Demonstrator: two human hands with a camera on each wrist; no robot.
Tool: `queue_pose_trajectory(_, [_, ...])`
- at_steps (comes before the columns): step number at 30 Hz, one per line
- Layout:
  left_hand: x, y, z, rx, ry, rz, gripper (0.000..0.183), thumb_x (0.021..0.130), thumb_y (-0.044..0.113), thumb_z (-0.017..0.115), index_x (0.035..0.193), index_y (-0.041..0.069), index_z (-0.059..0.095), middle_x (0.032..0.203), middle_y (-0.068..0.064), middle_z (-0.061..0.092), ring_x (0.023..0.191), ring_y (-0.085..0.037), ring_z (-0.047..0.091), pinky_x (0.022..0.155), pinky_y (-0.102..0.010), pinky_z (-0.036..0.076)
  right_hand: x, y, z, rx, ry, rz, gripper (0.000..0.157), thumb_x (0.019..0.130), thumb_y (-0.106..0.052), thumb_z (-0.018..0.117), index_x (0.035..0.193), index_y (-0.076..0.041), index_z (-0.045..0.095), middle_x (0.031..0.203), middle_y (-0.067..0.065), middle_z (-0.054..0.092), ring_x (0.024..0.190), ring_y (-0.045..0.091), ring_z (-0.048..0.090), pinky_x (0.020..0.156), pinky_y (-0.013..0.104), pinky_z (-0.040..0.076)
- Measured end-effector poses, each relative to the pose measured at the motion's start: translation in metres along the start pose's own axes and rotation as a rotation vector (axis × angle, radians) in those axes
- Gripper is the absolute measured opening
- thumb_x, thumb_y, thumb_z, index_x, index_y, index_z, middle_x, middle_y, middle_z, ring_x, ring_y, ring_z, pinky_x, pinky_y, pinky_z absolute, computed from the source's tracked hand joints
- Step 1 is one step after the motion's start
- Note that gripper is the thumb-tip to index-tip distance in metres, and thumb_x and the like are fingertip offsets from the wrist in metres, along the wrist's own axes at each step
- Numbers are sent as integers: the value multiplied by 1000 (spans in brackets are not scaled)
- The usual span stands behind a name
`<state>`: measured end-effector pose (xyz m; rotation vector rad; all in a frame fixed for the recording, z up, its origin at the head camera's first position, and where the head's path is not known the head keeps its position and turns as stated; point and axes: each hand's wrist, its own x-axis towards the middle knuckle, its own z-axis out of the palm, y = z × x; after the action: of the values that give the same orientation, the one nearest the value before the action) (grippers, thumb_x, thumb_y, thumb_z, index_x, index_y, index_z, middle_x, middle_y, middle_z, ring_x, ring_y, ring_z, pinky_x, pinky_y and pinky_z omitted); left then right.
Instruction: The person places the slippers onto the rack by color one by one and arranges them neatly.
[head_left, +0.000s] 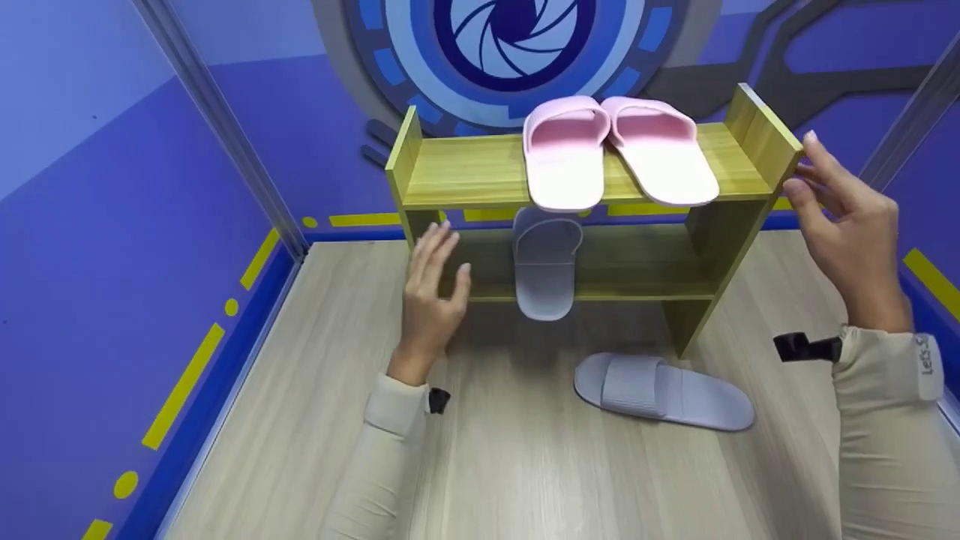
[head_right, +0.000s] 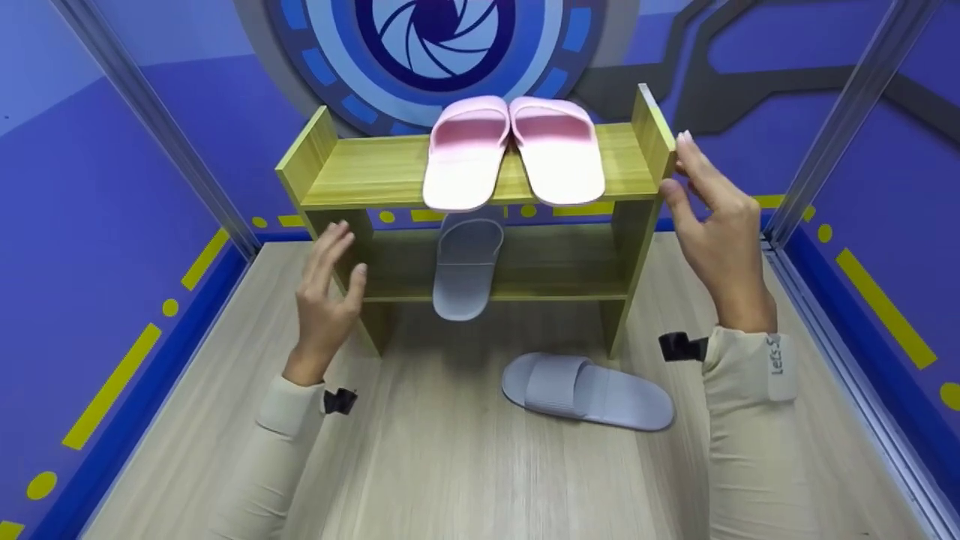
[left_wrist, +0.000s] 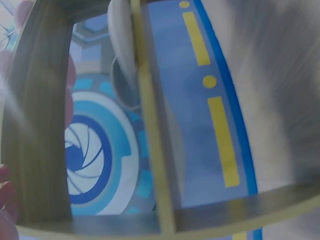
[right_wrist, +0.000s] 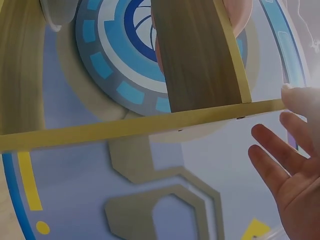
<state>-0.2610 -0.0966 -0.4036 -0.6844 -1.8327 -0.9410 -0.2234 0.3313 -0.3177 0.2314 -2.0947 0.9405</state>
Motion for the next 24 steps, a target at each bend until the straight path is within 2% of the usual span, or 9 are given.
queue_pose_trajectory(3, [13, -3, -10, 23, 47, 17, 41, 87, 3, 64, 127, -3, 57, 137, -21, 53, 134, -35, 44, 116, -44, 31, -11, 2, -2, -5, 3, 15, 49, 95, -16, 60, 140, -29, 48, 139, 2, 56, 114, -10, 56, 96, 13, 45])
queue_pose_trajectory(6, [24, -7, -18, 31, 79, 4, 42, 88, 3, 63, 129, -4, 56, 139, -23, 51, 136, -35, 41, 116, -43, 30, -22, 5, -4, 5, -3, 31, 52, 94, -13, 61, 141, -27, 47, 143, 1, 52, 119, -8, 54, 99, 13, 43])
queue_pose_trajectory(13, [45, -17, -35, -32, 76, -84, 46, 92, 3, 59, 136, -5, 49, 146, -22, 44, 140, -30, 38, 120, -39, 24, -52, 15, -6, 82, -51, 93, 61, 86, -3, 70, 140, -21, 50, 143, 5, 52, 124, -4, 52, 98, 6, 39])
queue_pose_trajectory(17, [55, -24, -42, -81, 43, -166, 48, 94, 6, 58, 140, -2, 46, 149, -16, 42, 141, -24, 37, 118, -33, 27, -68, 22, -6, 81, -121, 118, 68, 82, -2, 74, 142, -20, 47, 144, 1, 51, 126, -7, 48, 100, 4, 35])
queue_pose_trajectory(22, [67, -30, -47, -130, -12, -272, 49, 96, 13, 56, 143, 6, 44, 151, -8, 41, 142, -15, 36, 117, -28, 28, -91, 33, -7, 39, -262, 204, 77, 82, -9, 76, 146, -30, 40, 148, -5, 44, 129, -13, 37, 102, 0, 28])
queue_pose_trajectory(24, [71, -32, -49, -153, -35, -302, 49, 97, 16, 55, 144, 10, 44, 152, -5, 41, 142, -11, 35, 117, -27, 27, -101, 37, -6, 23, -332, 260, 78, 83, -15, 76, 147, -36, 36, 152, -6, 39, 134, -9, 34, 111, 12, 28])
